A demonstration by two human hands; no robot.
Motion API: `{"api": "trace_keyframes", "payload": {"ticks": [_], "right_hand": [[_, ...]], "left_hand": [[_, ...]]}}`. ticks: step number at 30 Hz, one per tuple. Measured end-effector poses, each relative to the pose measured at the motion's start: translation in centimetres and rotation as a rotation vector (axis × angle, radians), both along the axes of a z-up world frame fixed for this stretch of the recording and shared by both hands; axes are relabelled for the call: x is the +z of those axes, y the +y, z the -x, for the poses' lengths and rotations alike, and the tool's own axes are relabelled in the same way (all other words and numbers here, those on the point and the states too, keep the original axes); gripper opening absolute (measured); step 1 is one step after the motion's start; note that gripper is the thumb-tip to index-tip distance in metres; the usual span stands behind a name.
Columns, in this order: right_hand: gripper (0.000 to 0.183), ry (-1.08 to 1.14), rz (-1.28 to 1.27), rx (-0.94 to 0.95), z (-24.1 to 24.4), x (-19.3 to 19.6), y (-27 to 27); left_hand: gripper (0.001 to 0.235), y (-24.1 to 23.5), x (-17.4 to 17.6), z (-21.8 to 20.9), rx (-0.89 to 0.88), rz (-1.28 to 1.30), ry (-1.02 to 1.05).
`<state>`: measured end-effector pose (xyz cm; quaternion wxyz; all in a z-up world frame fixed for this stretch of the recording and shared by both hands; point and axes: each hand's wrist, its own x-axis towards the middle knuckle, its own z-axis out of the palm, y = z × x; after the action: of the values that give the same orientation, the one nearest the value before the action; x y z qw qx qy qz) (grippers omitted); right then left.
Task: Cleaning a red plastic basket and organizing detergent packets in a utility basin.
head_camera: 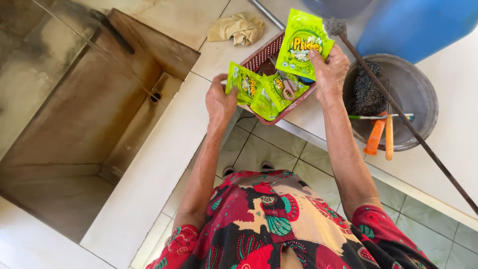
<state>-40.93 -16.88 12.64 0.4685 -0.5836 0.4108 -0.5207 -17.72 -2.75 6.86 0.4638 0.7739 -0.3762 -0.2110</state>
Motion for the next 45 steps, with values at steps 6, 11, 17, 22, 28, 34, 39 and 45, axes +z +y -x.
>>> {"api": "trace_keyframes", "payload": {"ticks": [6, 11, 17, 22, 28, 34, 39, 45], "right_hand": [[0.018, -0.054, -0.111, 0.017, 0.8, -2.3, -0.3], [0.018, -0.119, -0.067, -0.01, 2.2, -3.3, -1.4], [0.02, -0.114, -0.04, -0.052, 2.7, -2.4, -1.0], [0.018, -0.046, -0.037, -0.097, 3.8, -2.8, -1.1], [0.019, -0.088, -0.063, -0.115, 4.9, -3.4, -1.1], [0.021, -0.103, -0.04, -0.097, 4.1, -3.3, -0.1], [0.016, -0.134, 0.008, -0.118, 3.3, -5.7, -0.2], [0.022, -0.268, -0.012, -0.179, 2.9, -5.8, -0.5]], "left_hand": [[0.044, -2.2, 2.0, 0.2, 0.08, 0.105, -0.008], [0.05, -2.9, 3.6, 2.2, 0.049, 0.074, -0.549], [0.053, -5.7, 4.2, 7.4, -0.323, -0.229, -0.751], [0.053, -8.8, -1.8, 8.5, -0.359, -0.197, -0.778], [0.044, -9.5, -1.5, 7.0, -0.33, -0.225, -0.648], [0.067, -8.4, 1.8, 7.4, -0.362, -0.407, -0.622], [0.049, -9.6, -2.3, 8.1, -0.323, -0.247, -0.636], [0.017, -16.0, -7.8, 5.9, -0.355, 0.054, -0.222]]}}
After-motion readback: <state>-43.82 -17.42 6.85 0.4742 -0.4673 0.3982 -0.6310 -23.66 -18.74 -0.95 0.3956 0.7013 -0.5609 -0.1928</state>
